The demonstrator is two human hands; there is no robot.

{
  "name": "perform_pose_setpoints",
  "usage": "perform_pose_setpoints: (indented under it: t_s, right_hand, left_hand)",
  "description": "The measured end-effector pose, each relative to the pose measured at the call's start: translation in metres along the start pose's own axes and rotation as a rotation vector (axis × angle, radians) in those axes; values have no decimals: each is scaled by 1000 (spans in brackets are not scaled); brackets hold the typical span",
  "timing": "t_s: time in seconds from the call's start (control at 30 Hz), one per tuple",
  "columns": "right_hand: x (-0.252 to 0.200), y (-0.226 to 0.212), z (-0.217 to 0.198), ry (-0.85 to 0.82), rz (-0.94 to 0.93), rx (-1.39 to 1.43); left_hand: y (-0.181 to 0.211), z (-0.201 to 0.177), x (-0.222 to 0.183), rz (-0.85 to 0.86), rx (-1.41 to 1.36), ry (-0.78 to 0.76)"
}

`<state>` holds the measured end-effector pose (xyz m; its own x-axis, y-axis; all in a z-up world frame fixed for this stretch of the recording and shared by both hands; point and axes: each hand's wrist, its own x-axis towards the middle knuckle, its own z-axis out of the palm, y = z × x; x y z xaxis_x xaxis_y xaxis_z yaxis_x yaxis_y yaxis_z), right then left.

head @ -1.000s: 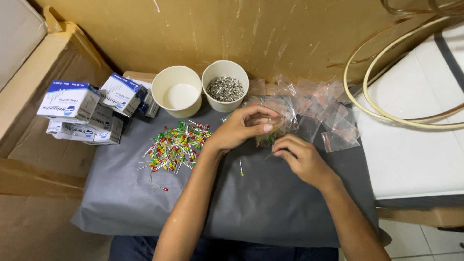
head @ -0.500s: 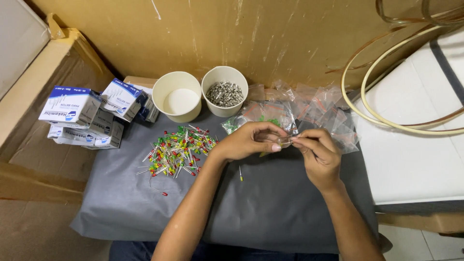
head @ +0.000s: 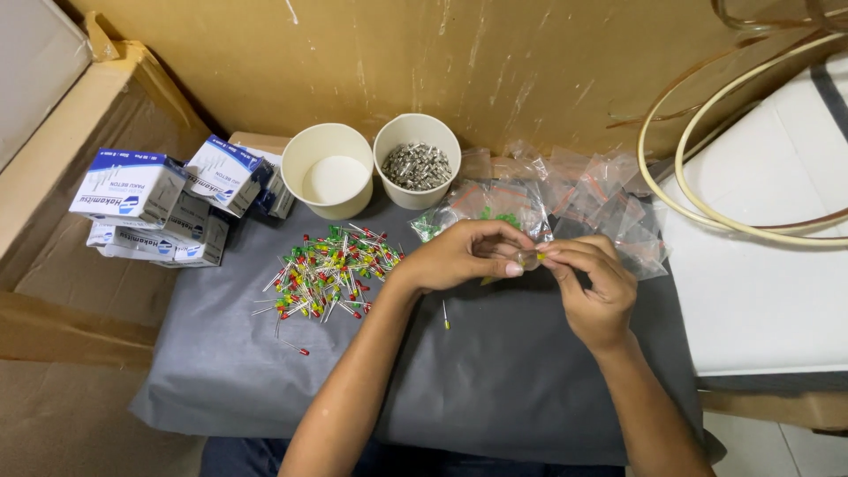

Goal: The person sorts electronic components, specifically LEDs and small metal connectors, from a pile into small plastic bags by hand.

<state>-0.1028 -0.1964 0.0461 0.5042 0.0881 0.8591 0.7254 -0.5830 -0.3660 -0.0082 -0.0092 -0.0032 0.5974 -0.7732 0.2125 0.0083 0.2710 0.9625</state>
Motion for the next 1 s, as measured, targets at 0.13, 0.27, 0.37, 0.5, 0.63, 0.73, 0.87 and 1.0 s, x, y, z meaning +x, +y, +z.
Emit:
perform_pose_setpoints:
  t_s: [0.13, 0.27, 0.37, 0.5, 0.63, 0.73, 0.87, 1.0]
  right_hand:
    - [-2, 2, 0, -23, -23, -24]
    - [-13, 11, -1, 45, -21, -36]
    - [-23, 7, 7, -30, 7, 2]
    - [-24, -10, 29, -339, -65, 124]
    - [-24, -20, 40, -527, -171, 78]
    - [-32, -20, 44, -638, -226, 36]
    - [-33, -18, 45, -694, -216, -35]
    - [-28, -23, 39, -717, -181, -90]
  left_hand:
    - [-1, 0, 1, 3, 6, 0]
    - [15, -10, -5, 49, 20, 41]
    - [19, -23, -12, 93, 26, 100]
    - [16, -39, -14, 156, -20, 157]
    - [17, -42, -15, 162, -46, 150]
    - [10, -41, -14, 150, -80, 105]
    - [8, -40, -10, 156, -64, 89]
    - [6, -36, -8, 151, -48, 52]
